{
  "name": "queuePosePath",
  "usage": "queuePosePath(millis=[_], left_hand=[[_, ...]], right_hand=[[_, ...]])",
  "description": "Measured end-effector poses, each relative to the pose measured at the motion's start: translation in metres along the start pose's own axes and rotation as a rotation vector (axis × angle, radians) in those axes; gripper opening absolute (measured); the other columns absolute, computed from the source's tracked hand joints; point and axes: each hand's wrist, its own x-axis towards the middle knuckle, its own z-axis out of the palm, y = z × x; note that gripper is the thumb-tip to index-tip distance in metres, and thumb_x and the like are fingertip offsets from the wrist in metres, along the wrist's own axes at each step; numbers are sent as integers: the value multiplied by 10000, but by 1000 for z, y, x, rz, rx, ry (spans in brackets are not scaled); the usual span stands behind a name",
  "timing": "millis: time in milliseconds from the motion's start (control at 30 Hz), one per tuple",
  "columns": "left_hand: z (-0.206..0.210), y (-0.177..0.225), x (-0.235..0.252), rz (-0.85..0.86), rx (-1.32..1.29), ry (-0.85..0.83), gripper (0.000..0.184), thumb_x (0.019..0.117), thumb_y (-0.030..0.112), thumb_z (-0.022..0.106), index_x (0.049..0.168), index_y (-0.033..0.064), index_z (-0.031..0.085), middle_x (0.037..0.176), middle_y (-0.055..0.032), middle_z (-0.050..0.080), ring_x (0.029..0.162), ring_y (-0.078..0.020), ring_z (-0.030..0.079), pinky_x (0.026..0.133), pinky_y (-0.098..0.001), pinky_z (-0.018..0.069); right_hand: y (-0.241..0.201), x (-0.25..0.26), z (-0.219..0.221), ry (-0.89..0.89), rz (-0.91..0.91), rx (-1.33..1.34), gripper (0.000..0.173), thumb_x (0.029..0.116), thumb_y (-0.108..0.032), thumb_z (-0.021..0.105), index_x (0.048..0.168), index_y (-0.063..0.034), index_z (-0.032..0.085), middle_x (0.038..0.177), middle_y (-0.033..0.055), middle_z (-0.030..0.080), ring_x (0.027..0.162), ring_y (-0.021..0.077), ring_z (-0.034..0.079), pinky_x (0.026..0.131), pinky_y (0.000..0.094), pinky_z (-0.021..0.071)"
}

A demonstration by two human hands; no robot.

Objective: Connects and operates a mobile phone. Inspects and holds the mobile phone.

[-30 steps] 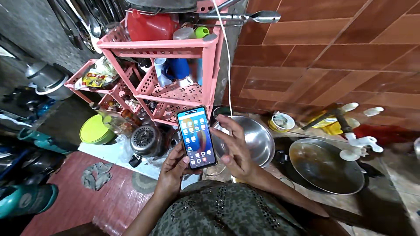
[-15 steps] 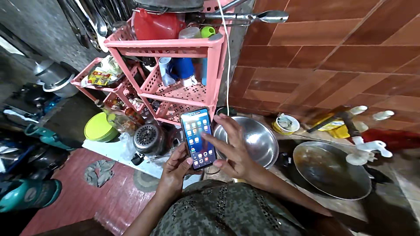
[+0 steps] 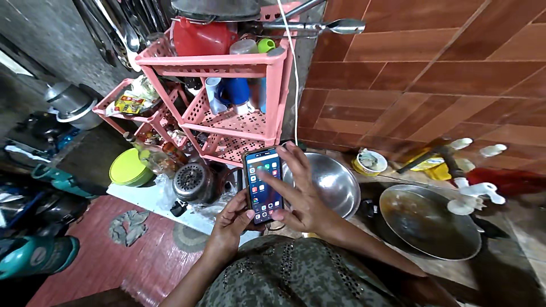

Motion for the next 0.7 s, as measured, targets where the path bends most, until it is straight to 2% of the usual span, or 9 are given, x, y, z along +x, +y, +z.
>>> queuePosePath(millis=[133,300,600,700], left_hand=[[0,1,-3,-6,-13,64,485,1036,-18,473,1515,8,406,1343,-162,638,1074,-307,714,834,-487,635],[-2,2,-3,1,-20,141,488,1033,-12,464,1516,19,405,1313,-160,649,1047,-305,718,818,-483,636],[-6,12,3,-11,-35,110,489,1019,-21,466,1504,18,419,1318,-149,648,1039,-292,723,807,-470,640],[-10,14,9,-31,-35,62,488,1017,-8,496,1500,26,434,1315,-144,652,1055,-292,719,812,-477,638]], right_hand=[[-2,-8,-1,59,-12,27,670,1025,-695,301,1460,-259,562,1671,66,274,1578,330,98,1262,581,142],[1,-19,5,98,-12,63,660,1034,-677,284,1408,-225,587,1591,66,376,1539,273,225,1244,522,216],[-4,-19,6,129,26,74,600,1051,-631,308,1371,-219,604,1560,63,412,1522,259,263,1237,500,241],[-4,-14,8,147,56,6,604,1049,-635,315,1389,-228,605,1583,70,388,1531,274,237,1239,515,220]])
